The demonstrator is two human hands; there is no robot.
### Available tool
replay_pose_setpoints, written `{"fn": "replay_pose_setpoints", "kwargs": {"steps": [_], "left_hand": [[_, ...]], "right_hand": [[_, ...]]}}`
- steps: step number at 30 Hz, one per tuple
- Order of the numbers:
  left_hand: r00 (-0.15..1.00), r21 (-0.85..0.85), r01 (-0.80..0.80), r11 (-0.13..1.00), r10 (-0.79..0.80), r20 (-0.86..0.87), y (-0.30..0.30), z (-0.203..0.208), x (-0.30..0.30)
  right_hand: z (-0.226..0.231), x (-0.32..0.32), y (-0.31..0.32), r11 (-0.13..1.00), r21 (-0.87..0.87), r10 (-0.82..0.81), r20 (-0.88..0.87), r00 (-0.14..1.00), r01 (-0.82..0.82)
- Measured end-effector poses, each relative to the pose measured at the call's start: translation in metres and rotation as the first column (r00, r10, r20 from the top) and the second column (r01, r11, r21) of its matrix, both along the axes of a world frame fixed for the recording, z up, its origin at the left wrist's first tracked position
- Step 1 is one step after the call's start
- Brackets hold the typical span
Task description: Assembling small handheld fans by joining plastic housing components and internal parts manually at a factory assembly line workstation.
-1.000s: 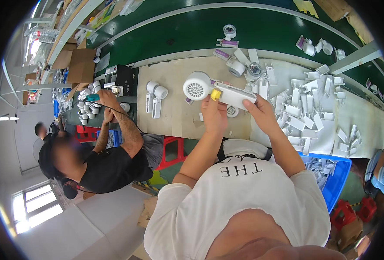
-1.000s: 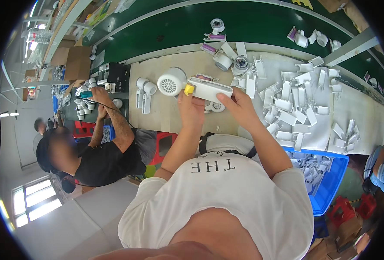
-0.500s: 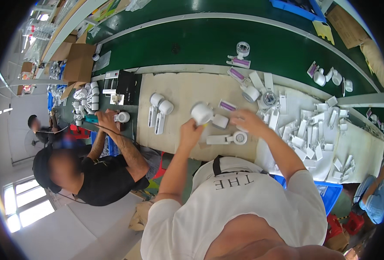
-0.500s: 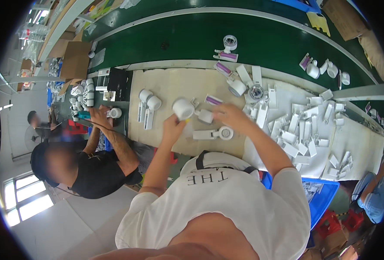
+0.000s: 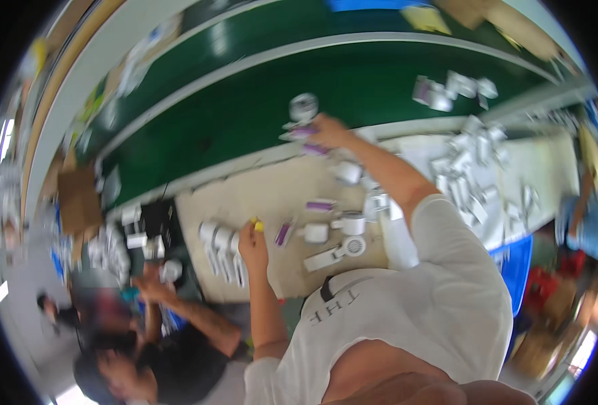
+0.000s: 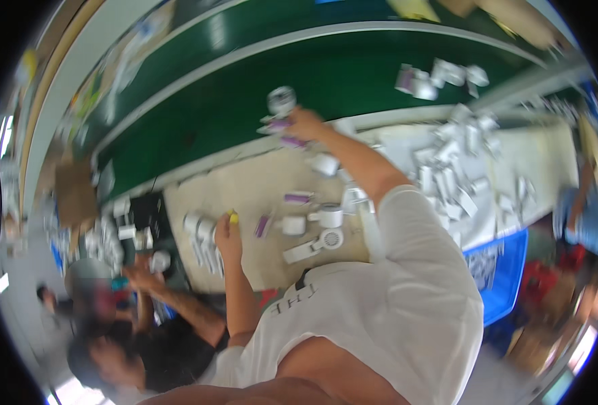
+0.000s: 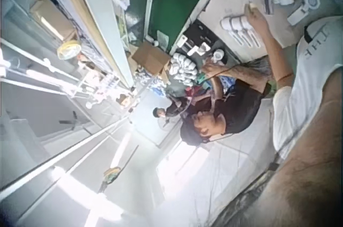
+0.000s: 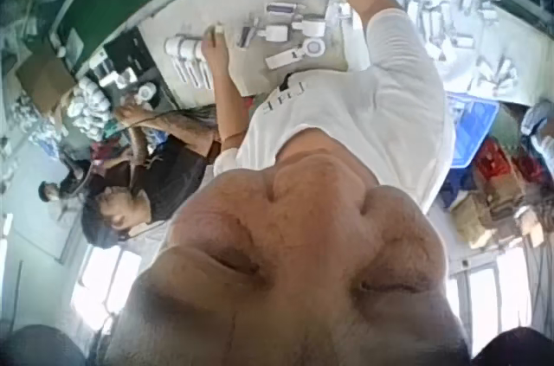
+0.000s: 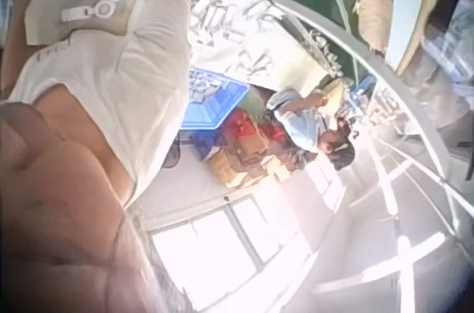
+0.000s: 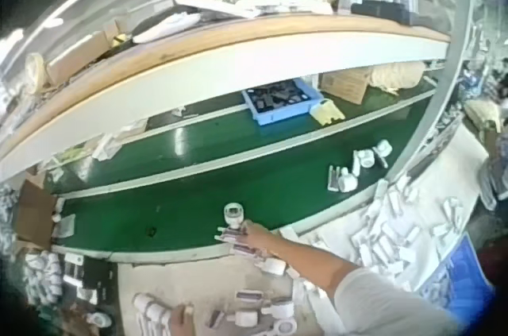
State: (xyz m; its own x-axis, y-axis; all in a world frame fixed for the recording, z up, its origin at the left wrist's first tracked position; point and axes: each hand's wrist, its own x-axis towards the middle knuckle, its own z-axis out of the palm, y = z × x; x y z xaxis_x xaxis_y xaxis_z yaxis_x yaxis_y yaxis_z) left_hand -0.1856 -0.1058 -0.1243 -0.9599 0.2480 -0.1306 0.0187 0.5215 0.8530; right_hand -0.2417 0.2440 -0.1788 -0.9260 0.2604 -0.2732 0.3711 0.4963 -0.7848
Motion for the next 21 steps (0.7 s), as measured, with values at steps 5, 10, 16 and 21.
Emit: {"fn": "replay_pose_setpoints", "kwargs": {"steps": [5, 10, 16, 21], "left_hand": [[0.732, 0.638, -0.326, 0.698, -0.241, 0.637, 0.082, 0.021, 0.012], [0.694, 0.635, -0.493, 0.595, -0.171, 0.699, 0.122, 0.041, 0.05], [0.719, 0.665, -0.346, 0.662, -0.267, 0.641, 0.126, 0.051, 0.09], [0.416, 0.733, -0.279, 0.62, -0.61, 0.674, 0.126, 0.109, 0.129]], "right_hand": [[0.062, 0.085, -0.074, 0.741, -0.672, -0.12, -0.117, 0.986, 0.011], [0.118, 0.197, -0.117, 0.994, -0.109, -0.048, -0.333, 0.942, 0.012], [0.141, 0.27, -0.105, 0.987, 0.161, 0.108, -0.539, 0.835, -0.024], [0.146, 0.289, -0.073, 0.97, 0.211, 0.022, -0.572, 0.82, 0.121]]}}
